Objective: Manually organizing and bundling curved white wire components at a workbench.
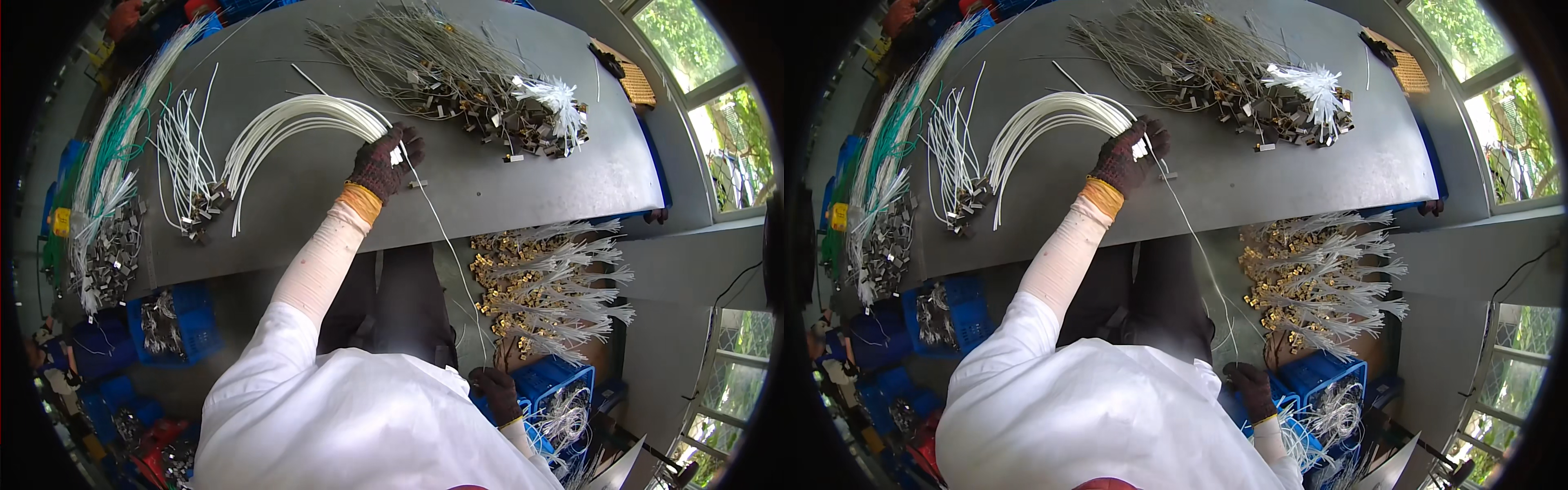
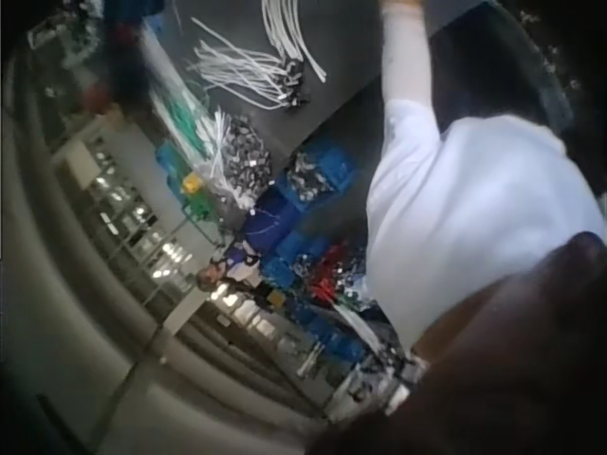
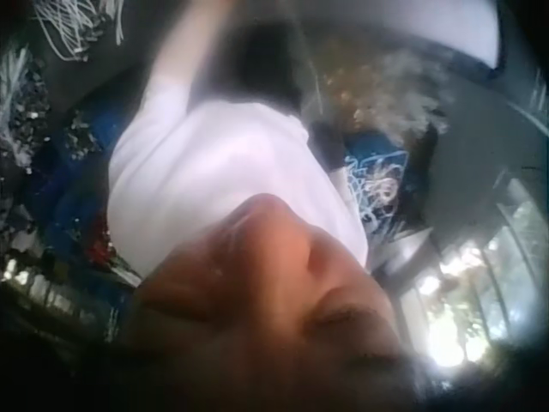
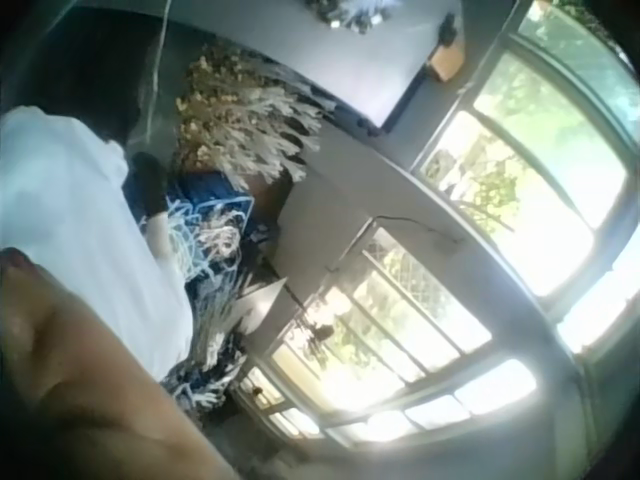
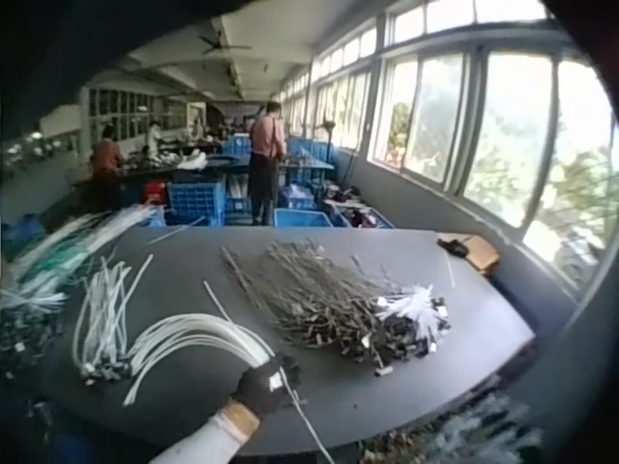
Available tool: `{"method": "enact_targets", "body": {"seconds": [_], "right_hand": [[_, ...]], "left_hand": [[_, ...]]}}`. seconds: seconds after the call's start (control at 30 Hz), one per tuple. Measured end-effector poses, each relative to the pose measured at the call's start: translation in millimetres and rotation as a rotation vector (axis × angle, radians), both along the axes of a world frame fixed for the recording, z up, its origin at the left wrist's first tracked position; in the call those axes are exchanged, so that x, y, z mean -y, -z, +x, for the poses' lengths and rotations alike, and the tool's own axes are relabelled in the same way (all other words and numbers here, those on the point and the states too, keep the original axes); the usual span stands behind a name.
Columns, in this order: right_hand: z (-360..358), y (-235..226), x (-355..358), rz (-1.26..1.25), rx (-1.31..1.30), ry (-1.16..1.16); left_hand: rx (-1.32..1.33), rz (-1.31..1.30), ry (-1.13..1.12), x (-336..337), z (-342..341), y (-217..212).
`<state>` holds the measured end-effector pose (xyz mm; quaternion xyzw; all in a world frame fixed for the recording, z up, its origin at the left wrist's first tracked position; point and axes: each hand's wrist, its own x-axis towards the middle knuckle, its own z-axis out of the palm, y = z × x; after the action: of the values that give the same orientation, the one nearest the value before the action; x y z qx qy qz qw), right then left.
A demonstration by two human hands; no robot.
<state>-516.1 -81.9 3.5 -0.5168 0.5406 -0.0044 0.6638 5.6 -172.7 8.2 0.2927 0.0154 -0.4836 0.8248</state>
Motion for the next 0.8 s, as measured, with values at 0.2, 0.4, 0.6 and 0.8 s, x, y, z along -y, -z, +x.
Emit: {"method": "enact_targets", "body": {"seconds": [0.2,0.4,0.6,0.8], "right_hand": [[40.1,-4.9,13.2,-0.028,0.005,-0.086],[125.5,0.4,54.9,-0.01,0.041,-0.308],[232.5,35.3,77.0,-0.529,0.42,-0.563],[288.6,-9.9,64.8,-0.585,0.601,-0.405]], "left_hand": [[-0.038,-0.019,0.148,-26.9,-24.2,5.5],[0.036,0.108,0.319,-62.0,-52.0,-9.6],[0.172,0.175,0.28,-94.0,-69.7,-19.4],[0.53,0.193,0.277,-105.6,-61.0,-12.4]]}}
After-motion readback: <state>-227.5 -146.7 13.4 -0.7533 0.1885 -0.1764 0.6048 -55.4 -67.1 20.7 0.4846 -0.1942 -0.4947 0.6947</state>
